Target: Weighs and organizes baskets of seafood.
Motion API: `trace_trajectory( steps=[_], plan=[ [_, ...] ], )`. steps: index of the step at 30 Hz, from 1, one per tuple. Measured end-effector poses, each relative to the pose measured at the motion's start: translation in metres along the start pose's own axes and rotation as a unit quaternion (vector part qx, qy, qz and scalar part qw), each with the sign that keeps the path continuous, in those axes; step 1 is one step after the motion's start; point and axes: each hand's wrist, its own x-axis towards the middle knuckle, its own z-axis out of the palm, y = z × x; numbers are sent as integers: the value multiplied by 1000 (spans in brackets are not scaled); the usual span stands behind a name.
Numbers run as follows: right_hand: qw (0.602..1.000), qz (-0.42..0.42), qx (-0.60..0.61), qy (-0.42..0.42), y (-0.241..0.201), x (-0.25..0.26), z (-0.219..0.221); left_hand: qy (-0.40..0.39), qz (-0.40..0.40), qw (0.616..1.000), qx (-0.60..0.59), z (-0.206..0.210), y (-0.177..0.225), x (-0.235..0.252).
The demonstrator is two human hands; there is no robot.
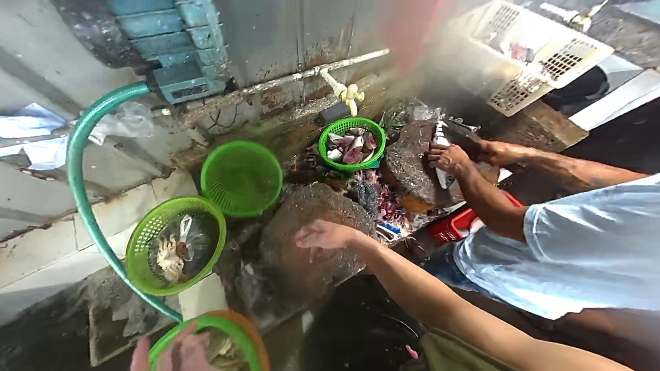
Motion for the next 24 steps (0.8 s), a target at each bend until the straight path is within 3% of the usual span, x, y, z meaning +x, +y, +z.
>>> trace_trajectory(
  steps=[2, 3, 6, 8, 12, 14, 15, 18, 19, 21, 22, 24],
  plan=[
    [976, -103, -114, 155, -12, -11, -50, -49, -14, 998, -23, 57, 16, 0],
    [943, -155, -147, 257, -18, -12, -79, -75, -19, 996, -44, 88, 25, 0],
    [769, -262, -239, 532, -46, 0, -181, -159, -42, 979, -120, 189, 52, 9],
    [674, -303, -295, 605, -69, 19, -246, -232, -66, 957, -162, 257, 69, 21],
    [607, -313, -419, 599, -83, 69, -348, -391, -131, 893, -181, 389, 84, 57],
    [616, -286, -428, 597, -82, 82, -384, -443, -176, 860, -184, 457, 86, 76],
    [641, -269, -394, 601, -79, 85, -395, -453, -193, 852, -179, 490, 87, 84],
    [746, -309, -141, 573, -54, 88, -395, -399, -203, 885, -131, 560, 93, 102],
    [764, -316, -32, 561, -40, 89, -384, -334, -176, 919, -115, 570, 98, 108],
    [816, -252, 101, 510, -5, 88, -362, -180, -54, 973, -131, 577, 115, 122],
    [838, -211, 129, 486, 15, 89, -352, -157, 15, 978, -136, 577, 127, 130],
    [847, -154, 161, 482, 37, 94, -328, -214, 141, 963, -79, 575, 150, 151]
  ],
)
